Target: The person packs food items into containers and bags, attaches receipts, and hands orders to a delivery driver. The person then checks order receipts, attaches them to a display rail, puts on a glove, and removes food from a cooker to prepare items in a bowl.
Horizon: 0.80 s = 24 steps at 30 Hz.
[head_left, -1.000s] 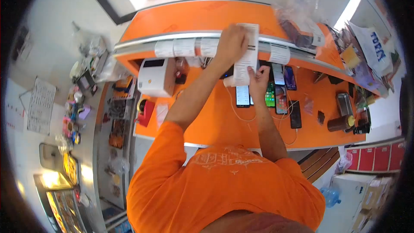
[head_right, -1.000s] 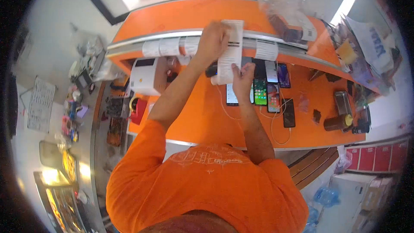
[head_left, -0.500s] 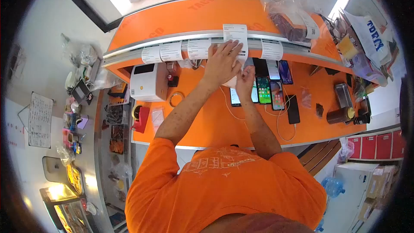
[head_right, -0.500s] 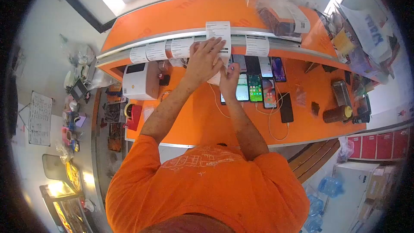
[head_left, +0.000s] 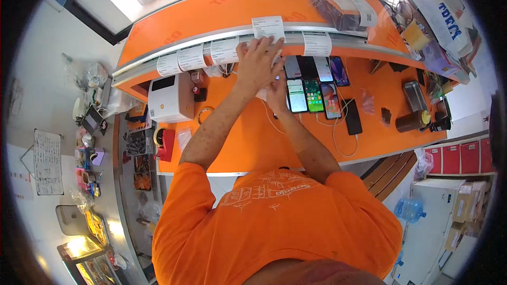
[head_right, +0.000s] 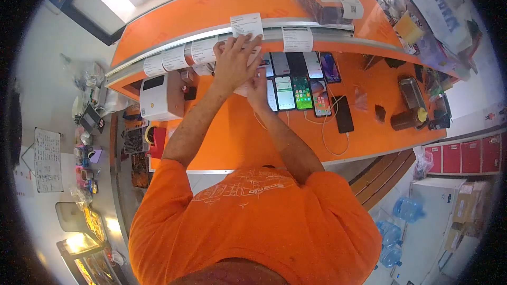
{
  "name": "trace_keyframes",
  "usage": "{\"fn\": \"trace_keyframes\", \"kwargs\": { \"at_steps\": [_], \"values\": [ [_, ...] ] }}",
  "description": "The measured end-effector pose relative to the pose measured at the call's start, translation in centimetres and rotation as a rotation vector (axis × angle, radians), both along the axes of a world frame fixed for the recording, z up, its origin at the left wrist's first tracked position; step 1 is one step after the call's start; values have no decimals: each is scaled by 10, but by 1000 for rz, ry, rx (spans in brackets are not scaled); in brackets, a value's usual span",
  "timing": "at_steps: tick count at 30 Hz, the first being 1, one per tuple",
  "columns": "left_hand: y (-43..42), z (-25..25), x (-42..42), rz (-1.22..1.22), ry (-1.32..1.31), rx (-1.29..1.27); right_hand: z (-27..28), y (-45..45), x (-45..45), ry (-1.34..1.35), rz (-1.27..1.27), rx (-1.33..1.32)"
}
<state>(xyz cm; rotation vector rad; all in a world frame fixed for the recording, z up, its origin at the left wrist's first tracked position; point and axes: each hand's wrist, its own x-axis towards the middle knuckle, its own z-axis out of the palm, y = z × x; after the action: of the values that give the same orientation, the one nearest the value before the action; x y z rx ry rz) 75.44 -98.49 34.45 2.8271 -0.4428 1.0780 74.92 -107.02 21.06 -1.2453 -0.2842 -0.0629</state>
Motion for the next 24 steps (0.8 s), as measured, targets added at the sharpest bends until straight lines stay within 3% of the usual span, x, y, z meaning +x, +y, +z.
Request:
{"fn": "trace_keyframes", "kwargs": {
  "at_steps": [2,4,8,10,11,14,15,17,19,22,24],
  "values": [
    [0,3,-2,-1,-8,12,-64,10,12,-36,4,-184],
    [5,-1,5,11,-33,54,-57,3,-5,-7,-72,-258],
    [17,-10,-9,-115,-90,13,-28,-30,-9,250,14,166],
    [14,-30,-47,-210,-72,1,22,-52,-5,494,169,486],
    [14,-42,-62,-247,-53,22,76,-55,-14,536,243,516],
    [10,-60,-101,-293,-25,-14,64,-64,1,112,197,-204],
    [7,-52,-111,-263,-35,-89,69,-64,-1,90,169,-117],
    [12,-47,-109,-273,58,-411,82,-71,-10,97,192,-4],
    [27,-43,-89,-339,275,-911,98,-76,-21,55,239,17],
    [11,-1,-61,-623,922,-1942,97,-72,-25,-12,313,-109],
    [9,9,-40,-591,893,-1880,90,-63,-23,-64,224,-123]
  ]
}}
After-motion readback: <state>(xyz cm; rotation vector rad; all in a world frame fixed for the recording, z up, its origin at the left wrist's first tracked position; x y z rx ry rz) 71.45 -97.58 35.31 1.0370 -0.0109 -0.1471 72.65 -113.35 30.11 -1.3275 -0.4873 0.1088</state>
